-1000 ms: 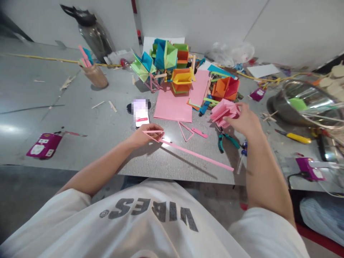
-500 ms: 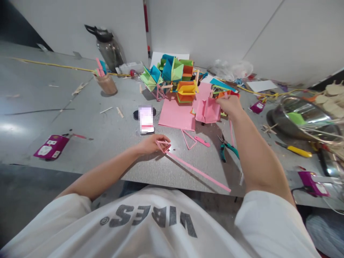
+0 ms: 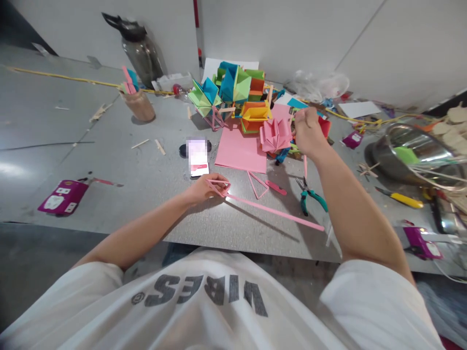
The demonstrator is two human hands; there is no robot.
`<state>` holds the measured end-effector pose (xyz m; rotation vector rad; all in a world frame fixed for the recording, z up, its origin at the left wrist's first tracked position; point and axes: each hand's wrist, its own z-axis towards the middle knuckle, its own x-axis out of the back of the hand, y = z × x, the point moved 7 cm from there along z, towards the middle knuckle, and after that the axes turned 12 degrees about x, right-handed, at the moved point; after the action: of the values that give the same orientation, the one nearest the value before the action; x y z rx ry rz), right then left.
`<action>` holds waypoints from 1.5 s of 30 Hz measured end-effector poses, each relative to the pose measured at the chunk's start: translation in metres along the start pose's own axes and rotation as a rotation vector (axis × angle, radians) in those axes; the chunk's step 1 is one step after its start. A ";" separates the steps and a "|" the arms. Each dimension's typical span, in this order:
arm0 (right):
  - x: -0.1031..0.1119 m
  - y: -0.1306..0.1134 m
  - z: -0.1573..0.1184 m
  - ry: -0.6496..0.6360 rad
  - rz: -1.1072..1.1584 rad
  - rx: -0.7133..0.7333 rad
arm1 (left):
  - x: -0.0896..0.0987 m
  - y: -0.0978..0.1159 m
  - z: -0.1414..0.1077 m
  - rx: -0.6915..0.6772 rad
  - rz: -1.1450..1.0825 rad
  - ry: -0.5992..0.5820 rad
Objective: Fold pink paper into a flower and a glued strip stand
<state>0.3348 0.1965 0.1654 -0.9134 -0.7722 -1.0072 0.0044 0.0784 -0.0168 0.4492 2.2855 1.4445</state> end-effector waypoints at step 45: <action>-0.016 -0.135 -0.164 0.026 0.351 0.227 | 0.010 0.023 -0.018 -0.096 0.011 0.209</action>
<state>0.2238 0.0209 0.1192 -0.8023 -0.6601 -0.6085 -0.0114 0.0784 0.0089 0.2941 2.3616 1.6684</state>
